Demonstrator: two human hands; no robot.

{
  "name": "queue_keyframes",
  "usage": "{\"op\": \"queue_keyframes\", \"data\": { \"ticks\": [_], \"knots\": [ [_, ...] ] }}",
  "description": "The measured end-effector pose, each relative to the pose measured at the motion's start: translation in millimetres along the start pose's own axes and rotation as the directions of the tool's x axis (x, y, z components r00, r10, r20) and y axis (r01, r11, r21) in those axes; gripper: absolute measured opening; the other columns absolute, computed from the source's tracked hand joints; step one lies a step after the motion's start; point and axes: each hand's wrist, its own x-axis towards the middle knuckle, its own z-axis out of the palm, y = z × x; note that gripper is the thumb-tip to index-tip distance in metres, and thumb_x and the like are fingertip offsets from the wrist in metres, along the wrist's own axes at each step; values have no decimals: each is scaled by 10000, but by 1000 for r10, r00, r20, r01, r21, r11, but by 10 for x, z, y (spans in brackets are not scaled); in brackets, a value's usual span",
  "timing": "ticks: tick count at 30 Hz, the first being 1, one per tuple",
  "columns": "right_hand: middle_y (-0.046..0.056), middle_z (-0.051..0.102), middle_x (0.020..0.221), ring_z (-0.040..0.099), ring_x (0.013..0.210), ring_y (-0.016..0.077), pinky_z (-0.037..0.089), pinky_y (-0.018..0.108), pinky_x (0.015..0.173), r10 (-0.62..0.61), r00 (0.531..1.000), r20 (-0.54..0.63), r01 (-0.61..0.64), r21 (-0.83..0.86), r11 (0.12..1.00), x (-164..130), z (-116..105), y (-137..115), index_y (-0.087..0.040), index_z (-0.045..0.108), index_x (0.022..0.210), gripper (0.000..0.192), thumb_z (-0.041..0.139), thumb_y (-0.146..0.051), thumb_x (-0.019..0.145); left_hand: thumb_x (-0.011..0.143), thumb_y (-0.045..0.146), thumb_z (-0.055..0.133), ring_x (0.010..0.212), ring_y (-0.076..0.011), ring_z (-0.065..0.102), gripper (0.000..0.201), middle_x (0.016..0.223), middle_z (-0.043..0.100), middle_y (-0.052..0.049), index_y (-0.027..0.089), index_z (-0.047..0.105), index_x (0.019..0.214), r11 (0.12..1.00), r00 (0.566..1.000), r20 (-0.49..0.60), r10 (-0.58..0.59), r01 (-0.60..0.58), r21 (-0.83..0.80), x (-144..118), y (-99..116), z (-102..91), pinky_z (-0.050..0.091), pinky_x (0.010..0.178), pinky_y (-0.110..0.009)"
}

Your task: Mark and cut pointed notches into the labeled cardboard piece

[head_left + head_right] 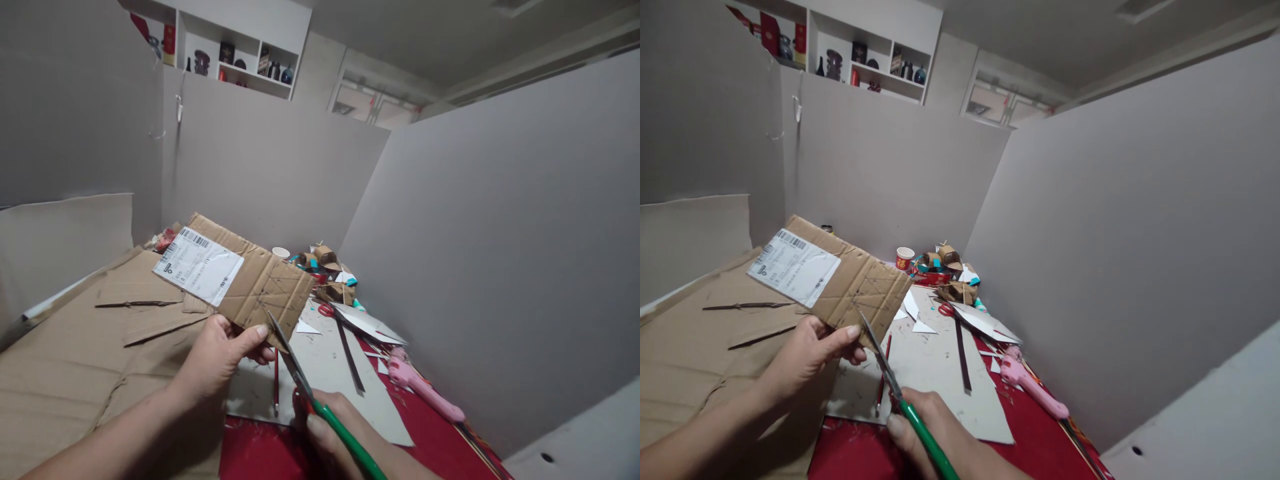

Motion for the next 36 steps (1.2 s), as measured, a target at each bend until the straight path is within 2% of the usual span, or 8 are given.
{"op": "queue_keyframes", "data": {
  "ticks": [3, 9, 13, 19, 23, 26, 29, 36],
  "knots": [
    [15, 453, 795, 361, 707, 149, 377, 261, 656, 14, 1000, 4, -14, -17, 1000, -11, -1, -21, -156, 523, 910, 539, 259, -620, 985, 719, 441, 774, 551, -142, 649, 331, 600, 748, -80, 117, 738, 661, 1000, 1000, 5, 1, -1, 2, -4, -29, -6, 503, 572, -221],
    [14, 469, 782, 376, 704, 151, 381, 261, 659, 55, 998, 14, -54, -49, 997, -38, -23, -48, -159, 516, 886, 590, 255, -683, 961, 712, 451, 777, 532, -142, 641, 335, 593, 741, -71, 120, 729, 688, 1000, 1000, 10, -8, 8, -9, -6, -76, -2, 502, 560, -227],
    [10, 454, 775, 375, 707, 150, 378, 256, 659, 87, 996, 9, -87, -22, 996, -52, -33, -62, -166, 494, 865, 514, 275, -614, 991, 715, 444, 777, 535, -137, 641, 333, 590, 738, -70, 117, 724, 684, 1000, 1000, 21, -8, 9, -11, 5, -66, -7, 503, 565, -221],
    [7, 420, 755, 362, 686, 147, 361, 255, 616, 23, 1000, 12, -24, 61, 998, -35, 2, 16, -174, 474, 836, 477, 297, -589, 993, 711, 420, 778, 529, -135, 644, 300, 585, 733, -47, 129, 715, 742, 1000, 1000, 14, 4, -4, -29, 5, -63, 14, 500, 551, -216],
    [-12, 380, 696, 324, 636, 136, 313, 253, 545, 40, 999, -18, -38, 76, 996, -50, 36, 53, -178, 473, 823, 489, 319, -617, 976, 706, 416, 777, 528, -146, 646, 298, 576, 728, -56, 125, 712, 724, 1000, 1000, 12, 10, -10, -26, 3, -74, 37, 502, 551, -226],
    [-13, 383, 689, 317, 627, 132, 304, 258, 540, 43, 997, -63, -37, 88, 995, -59, 49, 18, -182, 472, 800, 493, 323, -619, 973, 698, 422, 777, 526, -153, 644, 305, 568, 721, -61, 126, 708, 695, 1000, 1000, 5, 7, -7, -22, -3, -56, 54, 505, 556, -237],
    [-14, 382, 679, 313, 617, 128, 302, 260, 537, 33, 998, -59, -28, 91, 995, -59, 48, 2, -188, 450, 769, 494, 315, -615, 976, 670, 437, 789, 525, -168, 645, 329, 560, 716, -76, 116, 717, 678, 1000, 1000, 0, -5, 5, -17, -14, -7, 66, 513, 559, -256],
    [-26, 366, 641, 293, 574, 112, 259, 248, 482, 70, 997, -38, -66, 101, 993, -82, 59, 119, -179, 458, 785, 520, 334, -653, 958, 673, 483, 782, 570, -178, 662, 387, 635, 741, -86, 102, 744, 727, 1000, 995, -99, 4, -6, -17, -7, 87, 32, 534, 593, -266]
  ]
}}
